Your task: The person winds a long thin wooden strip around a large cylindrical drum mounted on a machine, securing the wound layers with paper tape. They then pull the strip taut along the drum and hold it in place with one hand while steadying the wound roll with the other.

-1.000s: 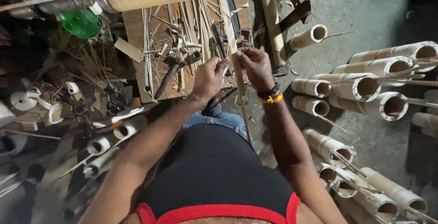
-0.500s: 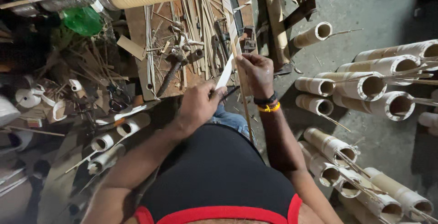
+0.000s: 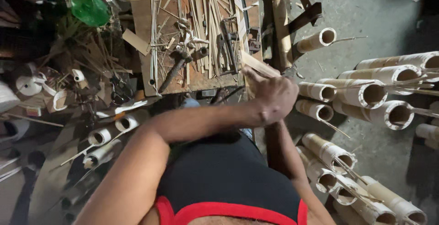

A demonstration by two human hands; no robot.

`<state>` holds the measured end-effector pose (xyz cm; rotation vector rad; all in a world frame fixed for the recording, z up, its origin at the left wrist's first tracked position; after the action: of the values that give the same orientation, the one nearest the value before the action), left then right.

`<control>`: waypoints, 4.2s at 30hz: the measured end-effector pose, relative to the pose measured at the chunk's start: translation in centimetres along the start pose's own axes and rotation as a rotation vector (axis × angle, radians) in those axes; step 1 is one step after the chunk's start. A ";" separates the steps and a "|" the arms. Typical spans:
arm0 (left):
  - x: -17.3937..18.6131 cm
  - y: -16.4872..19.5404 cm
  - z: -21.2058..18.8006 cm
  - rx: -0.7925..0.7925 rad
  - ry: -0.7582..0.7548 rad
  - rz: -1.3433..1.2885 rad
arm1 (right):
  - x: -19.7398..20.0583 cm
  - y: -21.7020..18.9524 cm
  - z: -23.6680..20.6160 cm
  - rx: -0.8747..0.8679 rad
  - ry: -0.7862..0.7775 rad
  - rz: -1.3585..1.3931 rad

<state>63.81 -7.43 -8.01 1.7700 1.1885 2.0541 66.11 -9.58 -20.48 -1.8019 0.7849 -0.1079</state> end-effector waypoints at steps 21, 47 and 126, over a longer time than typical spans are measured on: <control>-0.6 -16.8 -4.8 0.094 0.186 -1.077 | -6.4 4.7 -3.3 -0.594 -0.980 0.839; 9.1 -7.4 -14.1 0.256 0.082 -0.262 | -1.4 -1.7 -2.8 0.012 0.072 -0.170; 0.4 2.5 -2.6 -0.085 0.046 -0.053 | 1.7 3.1 -2.8 -0.130 -0.030 0.169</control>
<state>62.21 -10.01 -5.97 1.6447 1.1298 2.0934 64.83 -13.29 -22.64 -1.8460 0.9371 0.0820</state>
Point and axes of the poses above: each hand's wrist, its own z-axis towards the middle knuckle, its own x-axis out of the back of the hand, y = z × x, the point moved 5 cm from there along z, towards the middle knuckle, and after that the axes turned 10 degrees about -x, right-handed, at the moved point
